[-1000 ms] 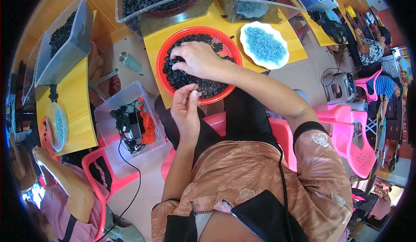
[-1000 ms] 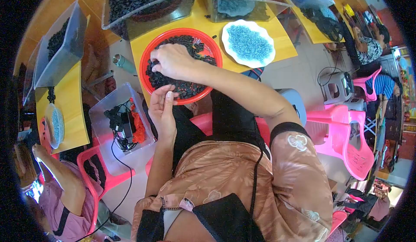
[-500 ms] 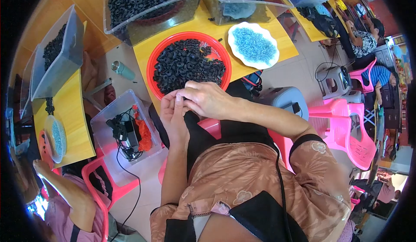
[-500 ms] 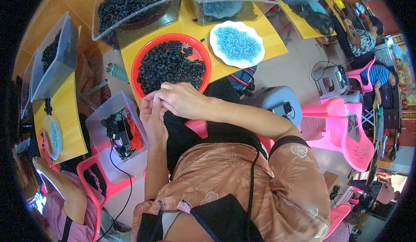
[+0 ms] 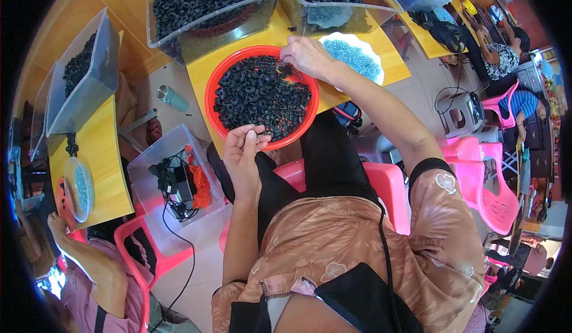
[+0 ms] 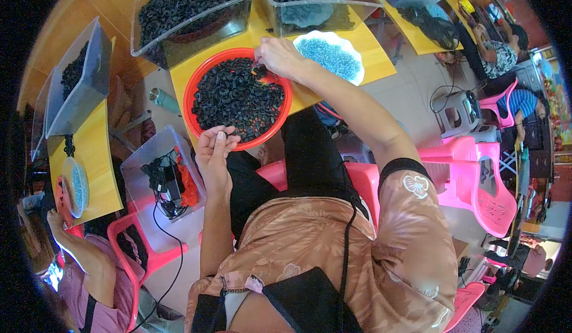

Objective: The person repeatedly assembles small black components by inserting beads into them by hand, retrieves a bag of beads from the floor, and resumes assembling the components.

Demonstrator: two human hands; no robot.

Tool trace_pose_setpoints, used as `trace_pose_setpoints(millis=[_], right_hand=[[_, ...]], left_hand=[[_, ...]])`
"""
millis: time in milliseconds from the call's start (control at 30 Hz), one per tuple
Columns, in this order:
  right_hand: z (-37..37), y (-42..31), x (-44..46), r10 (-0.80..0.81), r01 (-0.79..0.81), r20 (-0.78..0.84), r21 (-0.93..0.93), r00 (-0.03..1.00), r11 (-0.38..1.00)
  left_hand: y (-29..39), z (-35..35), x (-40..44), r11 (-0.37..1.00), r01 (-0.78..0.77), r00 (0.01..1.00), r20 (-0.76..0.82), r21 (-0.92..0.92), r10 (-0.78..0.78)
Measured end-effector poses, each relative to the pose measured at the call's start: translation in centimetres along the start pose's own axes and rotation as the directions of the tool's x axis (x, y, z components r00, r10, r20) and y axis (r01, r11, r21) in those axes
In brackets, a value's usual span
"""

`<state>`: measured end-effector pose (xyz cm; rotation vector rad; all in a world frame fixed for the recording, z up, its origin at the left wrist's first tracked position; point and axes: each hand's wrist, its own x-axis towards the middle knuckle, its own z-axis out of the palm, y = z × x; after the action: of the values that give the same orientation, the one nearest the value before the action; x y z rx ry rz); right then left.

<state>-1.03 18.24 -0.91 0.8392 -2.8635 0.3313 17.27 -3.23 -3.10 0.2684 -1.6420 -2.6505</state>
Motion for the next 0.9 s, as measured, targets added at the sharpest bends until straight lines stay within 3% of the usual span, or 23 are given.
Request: trace_pose_setpoints(millis=[233,333,533,733,900], right_hand=[[-1.3,-0.8,0.7,-0.051,0.079,0.178,-0.153,0.983,0.985],[-0.4,-0.4,0.0,-0.172,0.179,0.076,-0.112,0.982,0.977],[-0.3,0.2,-0.1,-0.378,0.388,0.089,-0.207,0.922,0.898],[-0.6,-1.0,-1.6,-0.150,0.157,-0.069,0.113,0.986,0.981],[-1.5,-2.1,-2.8,-0.024,0.035,-0.051,0.210,0.998,0.977]], left_hand=[[0.1,0.0,0.0,1.000,0.010,1.000,0.012,0.012,-0.011],[0.1,0.0,0.0,1.000,0.003,1.000,0.019,0.005,-0.003],[0.0,-0.1,0.1,1.000,-0.002,1.000,0.022,0.022,0.001],[0.2,0.0,0.0,1.000,0.003,1.000,0.016,0.013,-0.004],[0.3,0.0,0.0,0.998,0.006,1.000,0.021,0.065,-0.007]])
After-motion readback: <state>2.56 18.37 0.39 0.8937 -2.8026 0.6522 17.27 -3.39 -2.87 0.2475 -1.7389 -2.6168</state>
